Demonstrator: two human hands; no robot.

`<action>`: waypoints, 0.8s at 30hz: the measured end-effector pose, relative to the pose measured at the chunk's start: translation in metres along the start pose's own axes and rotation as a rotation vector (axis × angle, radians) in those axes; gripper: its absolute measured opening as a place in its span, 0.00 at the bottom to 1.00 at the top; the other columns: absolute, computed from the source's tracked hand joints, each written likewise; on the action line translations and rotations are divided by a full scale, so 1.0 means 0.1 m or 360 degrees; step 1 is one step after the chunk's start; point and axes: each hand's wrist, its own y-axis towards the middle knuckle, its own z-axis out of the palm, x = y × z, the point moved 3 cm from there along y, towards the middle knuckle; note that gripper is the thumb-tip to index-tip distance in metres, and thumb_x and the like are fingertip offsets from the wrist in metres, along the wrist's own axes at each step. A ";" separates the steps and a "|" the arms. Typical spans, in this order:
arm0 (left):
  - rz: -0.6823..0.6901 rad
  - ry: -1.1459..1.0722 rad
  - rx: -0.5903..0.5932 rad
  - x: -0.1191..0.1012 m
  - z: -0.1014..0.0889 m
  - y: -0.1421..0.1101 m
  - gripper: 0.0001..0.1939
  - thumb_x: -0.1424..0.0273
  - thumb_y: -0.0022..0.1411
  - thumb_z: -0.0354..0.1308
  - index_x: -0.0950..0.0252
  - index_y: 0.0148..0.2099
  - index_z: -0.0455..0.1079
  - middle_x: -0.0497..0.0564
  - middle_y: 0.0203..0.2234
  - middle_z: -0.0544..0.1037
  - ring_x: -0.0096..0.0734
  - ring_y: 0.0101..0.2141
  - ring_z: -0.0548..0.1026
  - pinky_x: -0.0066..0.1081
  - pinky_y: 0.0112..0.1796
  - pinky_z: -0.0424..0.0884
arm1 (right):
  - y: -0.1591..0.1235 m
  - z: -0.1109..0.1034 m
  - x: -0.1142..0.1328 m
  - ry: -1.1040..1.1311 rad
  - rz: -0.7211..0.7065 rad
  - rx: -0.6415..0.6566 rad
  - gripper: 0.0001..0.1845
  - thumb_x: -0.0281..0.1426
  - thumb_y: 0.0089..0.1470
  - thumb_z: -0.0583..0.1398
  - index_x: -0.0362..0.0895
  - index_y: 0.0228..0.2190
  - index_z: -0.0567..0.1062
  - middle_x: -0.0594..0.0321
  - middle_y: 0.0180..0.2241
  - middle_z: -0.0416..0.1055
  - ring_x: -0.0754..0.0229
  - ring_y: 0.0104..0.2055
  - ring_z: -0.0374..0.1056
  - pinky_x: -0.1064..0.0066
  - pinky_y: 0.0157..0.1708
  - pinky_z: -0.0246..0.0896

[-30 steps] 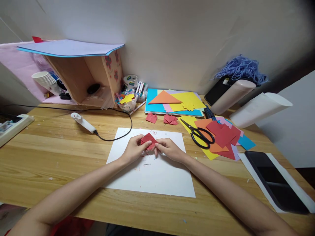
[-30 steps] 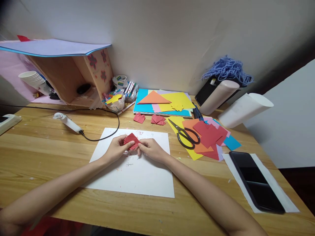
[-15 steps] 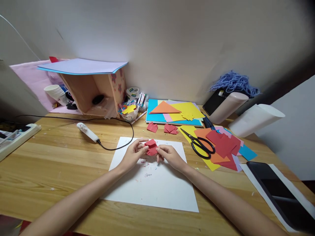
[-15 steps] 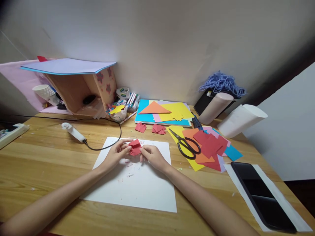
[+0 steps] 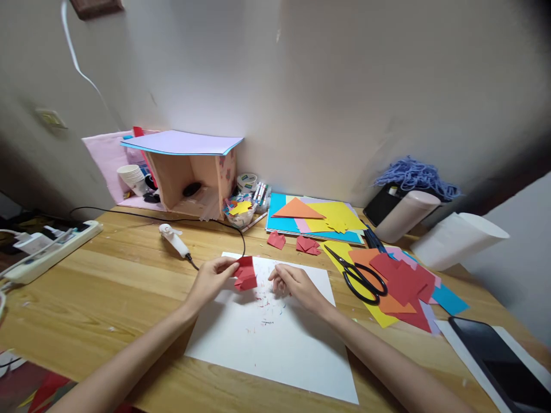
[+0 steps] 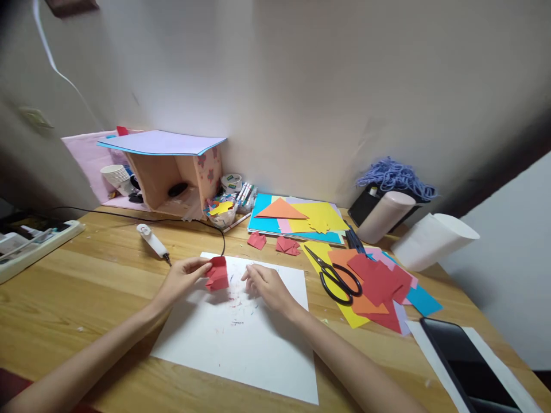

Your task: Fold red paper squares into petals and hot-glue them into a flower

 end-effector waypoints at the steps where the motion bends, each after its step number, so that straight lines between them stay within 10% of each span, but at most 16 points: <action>1: -0.0049 0.0052 -0.0047 0.03 -0.15 -0.05 0.16 0.61 0.51 0.58 0.69 0.35 0.74 0.54 0.30 0.78 0.37 0.33 0.74 0.31 0.36 0.70 | 0.07 0.02 0.01 -0.0046 -0.0007 -0.0015 0.22 0.42 0.58 0.44 0.41 0.29 0.70 0.62 0.23 0.69 0.64 0.26 0.65 0.74 0.26 0.57; 6: -0.0255 0.0087 -0.0444 0.20 -0.98 -0.34 0.18 0.58 0.45 0.60 0.69 0.31 0.74 0.55 0.29 0.79 0.38 0.31 0.75 0.32 0.34 0.70 | 0.56 0.48 0.20 -0.0501 -0.0283 -0.0132 0.11 0.34 0.55 0.50 0.43 0.35 0.69 0.59 0.33 0.70 0.61 0.32 0.66 0.69 0.34 0.59; 12: -0.0305 0.0015 -0.1053 0.35 -1.75 -0.58 0.22 0.57 0.36 0.64 0.69 0.30 0.74 0.55 0.27 0.79 0.38 0.29 0.75 0.33 0.32 0.71 | 1.25 1.45 0.55 -0.0645 -0.0533 -0.0046 0.20 0.34 0.49 0.56 0.38 0.44 0.64 0.50 0.41 0.65 0.55 0.43 0.63 0.66 0.42 0.58; 18: -0.0212 0.0043 -0.1194 0.49 -1.99 -0.43 0.21 0.59 0.37 0.64 0.71 0.31 0.72 0.56 0.26 0.78 0.34 0.27 0.75 0.31 0.30 0.71 | 1.78 1.96 0.67 -0.0620 -0.0424 0.0096 0.15 0.34 0.47 0.57 0.41 0.38 0.68 0.53 0.37 0.70 0.53 0.40 0.64 0.67 0.38 0.56; 24: -0.0181 0.0156 -0.1212 0.66 -2.02 -0.30 0.15 0.63 0.44 0.60 0.70 0.30 0.73 0.56 0.27 0.78 0.34 0.29 0.75 0.32 0.34 0.69 | 1.75 1.90 0.59 -0.0495 -0.0443 0.0127 0.09 0.32 0.50 0.52 0.42 0.31 0.69 0.62 0.27 0.70 0.60 0.28 0.63 0.73 0.28 0.53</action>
